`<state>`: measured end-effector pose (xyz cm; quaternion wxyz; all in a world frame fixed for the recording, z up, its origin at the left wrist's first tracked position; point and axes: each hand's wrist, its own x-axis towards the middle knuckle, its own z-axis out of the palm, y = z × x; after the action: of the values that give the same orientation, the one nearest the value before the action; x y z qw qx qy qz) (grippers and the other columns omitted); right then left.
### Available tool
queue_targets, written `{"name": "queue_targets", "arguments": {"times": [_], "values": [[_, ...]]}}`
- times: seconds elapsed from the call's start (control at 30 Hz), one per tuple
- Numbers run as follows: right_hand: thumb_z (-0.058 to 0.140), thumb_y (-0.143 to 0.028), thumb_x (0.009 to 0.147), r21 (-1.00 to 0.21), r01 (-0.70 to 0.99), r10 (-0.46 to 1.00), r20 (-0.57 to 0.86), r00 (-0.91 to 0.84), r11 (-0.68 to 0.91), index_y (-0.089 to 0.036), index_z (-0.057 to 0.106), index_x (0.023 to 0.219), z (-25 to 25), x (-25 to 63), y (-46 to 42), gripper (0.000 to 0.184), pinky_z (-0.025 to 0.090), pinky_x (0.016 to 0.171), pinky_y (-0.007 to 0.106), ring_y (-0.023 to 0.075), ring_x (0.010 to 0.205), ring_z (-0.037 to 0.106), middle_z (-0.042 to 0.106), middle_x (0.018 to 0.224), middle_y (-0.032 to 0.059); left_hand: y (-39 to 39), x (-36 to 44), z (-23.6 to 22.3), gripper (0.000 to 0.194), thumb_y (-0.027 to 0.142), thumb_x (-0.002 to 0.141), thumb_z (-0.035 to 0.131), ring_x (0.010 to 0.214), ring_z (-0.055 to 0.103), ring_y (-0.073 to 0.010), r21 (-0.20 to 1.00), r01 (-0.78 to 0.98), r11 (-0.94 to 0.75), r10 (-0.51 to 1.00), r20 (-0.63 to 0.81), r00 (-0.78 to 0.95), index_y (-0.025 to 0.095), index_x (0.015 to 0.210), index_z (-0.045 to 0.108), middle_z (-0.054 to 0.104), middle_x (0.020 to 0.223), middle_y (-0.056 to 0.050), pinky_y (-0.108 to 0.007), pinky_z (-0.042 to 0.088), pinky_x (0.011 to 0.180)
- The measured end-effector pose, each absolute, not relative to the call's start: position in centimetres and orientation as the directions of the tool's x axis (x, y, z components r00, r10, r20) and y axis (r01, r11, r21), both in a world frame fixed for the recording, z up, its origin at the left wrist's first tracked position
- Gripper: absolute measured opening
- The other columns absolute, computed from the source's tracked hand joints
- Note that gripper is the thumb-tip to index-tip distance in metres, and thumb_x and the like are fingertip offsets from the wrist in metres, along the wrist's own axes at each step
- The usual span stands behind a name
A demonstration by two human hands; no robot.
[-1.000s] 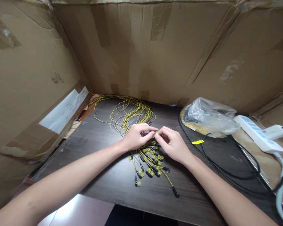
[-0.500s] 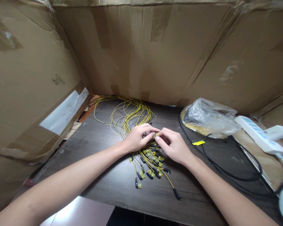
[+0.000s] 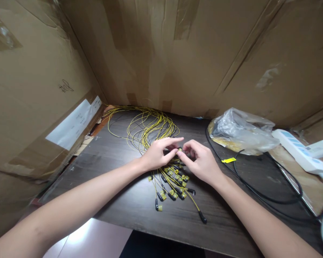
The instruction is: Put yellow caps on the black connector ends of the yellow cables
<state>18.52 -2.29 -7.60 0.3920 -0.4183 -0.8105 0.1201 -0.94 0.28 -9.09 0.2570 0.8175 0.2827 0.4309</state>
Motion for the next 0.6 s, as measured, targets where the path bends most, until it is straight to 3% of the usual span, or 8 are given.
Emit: {"name": "queue_targets", "arguments": {"times": [0.1, 0.17, 0.33, 0.6], "values": [[0.063, -0.029, 0.091, -0.468, 0.609, 0.745, 0.571, -0.345, 0.641, -0.018, 0.062, 0.102, -7.57, 18.56, -2.37, 0.015, 0.045, 0.061, 0.028, 0.0147, 0.066, 0.054, 0.061, 0.083, 0.0025, 0.35, -0.89, -9.43, 0.059, 0.014, 0.09, 0.059, 0.082, 0.07, -0.0136, 0.728, 0.181, -0.662, 0.711, 0.532, 0.46, 0.015, 0.148, 0.044, 0.072, 0.098, -0.007, -0.031, 0.06, 0.084], [0.061, -0.028, 0.093, -0.422, 0.621, 0.722, 0.582, -0.374, 0.661, -0.018, 0.063, 0.11, -7.61, 18.55, -2.43, 0.02, 0.048, 0.066, 0.03, 0.0169, 0.073, 0.058, 0.064, 0.09, 0.0049, 0.31, -0.92, -9.48, 0.062, 0.014, 0.09, 0.06, 0.083, 0.071, -0.0139, 0.737, 0.166, -0.655, 0.715, 0.532, 0.454, 0.017, 0.149, 0.041, 0.073, 0.097, -0.007, -0.03, 0.061, 0.085], [0.059, -0.025, 0.094, -0.319, 0.651, 0.673, 0.617, -0.409, 0.689, -0.018, 0.068, 0.108, -7.82, 18.57, -2.6, 0.017, 0.052, 0.078, 0.035, 0.0221, 0.088, 0.065, 0.07, 0.096, 0.0073, 0.11, -0.99, -9.21, 0.061, 0.015, 0.089, 0.064, 0.083, 0.073, -0.0143, 0.761, 0.149, -0.632, 0.737, 0.529, 0.421, 0.015, 0.146, 0.043, 0.075, 0.095, -0.007, -0.029, 0.062, 0.085], [0.059, -0.022, 0.094, -0.288, 0.648, 0.646, 0.637, -0.42, 0.705, -0.017, 0.071, 0.109, -8.11, 18.7, -2.47, 0.02, 0.054, 0.075, 0.036, 0.0223, 0.084, 0.066, 0.073, 0.092, 0.0072, -0.05, -0.79, -8.77, 0.044, 0.011, 0.086, 0.063, 0.085, 0.075, -0.0162, 0.786, 0.193, -0.587, 0.778, 0.482, 0.402, 0.012, 0.129, 0.057, 0.077, 0.097, -0.009, -0.031, 0.063, 0.083]]}}
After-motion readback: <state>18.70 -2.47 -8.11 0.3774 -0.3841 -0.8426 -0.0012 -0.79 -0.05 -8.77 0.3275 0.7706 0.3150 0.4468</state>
